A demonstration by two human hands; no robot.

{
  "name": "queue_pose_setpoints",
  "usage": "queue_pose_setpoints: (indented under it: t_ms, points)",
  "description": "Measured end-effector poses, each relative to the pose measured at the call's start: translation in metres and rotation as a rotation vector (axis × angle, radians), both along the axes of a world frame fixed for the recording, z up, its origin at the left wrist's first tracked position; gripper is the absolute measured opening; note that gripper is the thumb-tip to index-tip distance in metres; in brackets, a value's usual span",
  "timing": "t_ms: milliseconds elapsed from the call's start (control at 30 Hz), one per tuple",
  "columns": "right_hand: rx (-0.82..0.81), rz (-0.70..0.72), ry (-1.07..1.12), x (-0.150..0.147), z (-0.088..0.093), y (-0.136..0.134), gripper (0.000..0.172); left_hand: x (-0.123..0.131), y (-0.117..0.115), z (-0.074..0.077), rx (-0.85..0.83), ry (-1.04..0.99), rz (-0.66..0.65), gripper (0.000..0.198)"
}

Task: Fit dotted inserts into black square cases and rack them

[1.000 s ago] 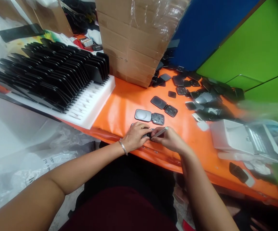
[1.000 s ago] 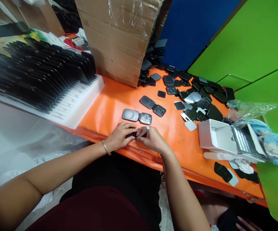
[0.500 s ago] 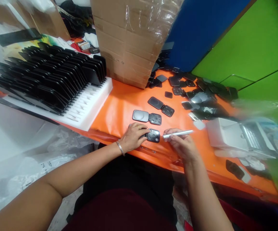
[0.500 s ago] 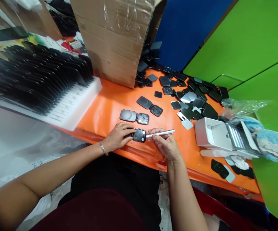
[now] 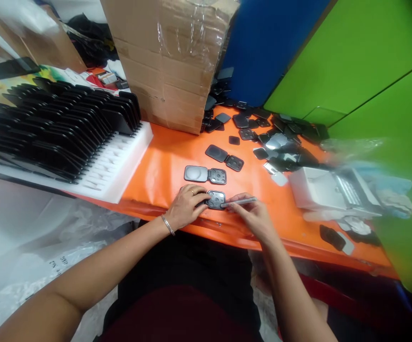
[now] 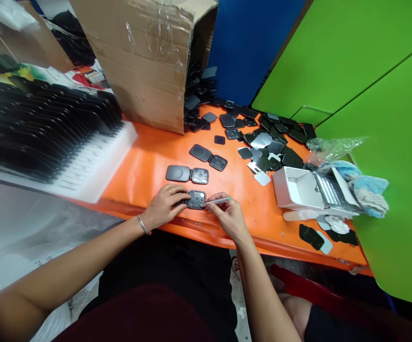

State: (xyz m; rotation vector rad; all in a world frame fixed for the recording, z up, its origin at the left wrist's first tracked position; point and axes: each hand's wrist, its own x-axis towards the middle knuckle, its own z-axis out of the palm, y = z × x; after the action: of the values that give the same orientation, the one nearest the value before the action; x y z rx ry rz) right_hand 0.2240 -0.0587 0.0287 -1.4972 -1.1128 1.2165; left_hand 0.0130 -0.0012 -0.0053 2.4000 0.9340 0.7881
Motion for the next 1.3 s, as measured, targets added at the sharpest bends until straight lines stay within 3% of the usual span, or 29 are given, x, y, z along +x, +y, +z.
queue_pose_setpoints:
  t_ms: [267,500,567,733,800,1000,1167,1300]
  points:
    - [0.144,0.075,-0.244,-0.004,-0.004,0.005,0.024,0.001,0.001,0.000,0.003,0.003,-0.008,0.020]
    - [0.201,0.132,-0.514,-0.014,0.005,-0.002,0.015,0.000,-0.001,-0.001,0.016,0.029,-0.012,0.024]
    - [0.169,0.080,-0.400,-0.013,0.004,-0.001,0.019,0.000,-0.001,-0.001,0.019,0.057,-0.013,0.027]
    - [-0.035,-0.148,0.196,0.002,-0.012,0.000,0.028,0.000,-0.002,-0.002,0.030,0.083,-0.008,0.024]
    - [-0.055,-0.183,0.303,0.006,-0.015,0.000,0.027,0.000,-0.003,-0.002,0.033,0.080,0.001,0.024]
    - [-0.078,-0.207,0.374,-0.004,-0.009,0.000,0.027,0.001,-0.005,-0.001,0.039,0.087,0.019,0.026]
    - [-0.032,-0.190,0.323,-0.018,-0.002,0.007,0.028,0.001,-0.005,-0.001,0.012,0.070,0.032,0.038]
    - [0.048,-0.284,0.309,-0.021,0.002,0.011,0.027,0.003,-0.005,0.003,-0.014,0.070,0.047,0.039]
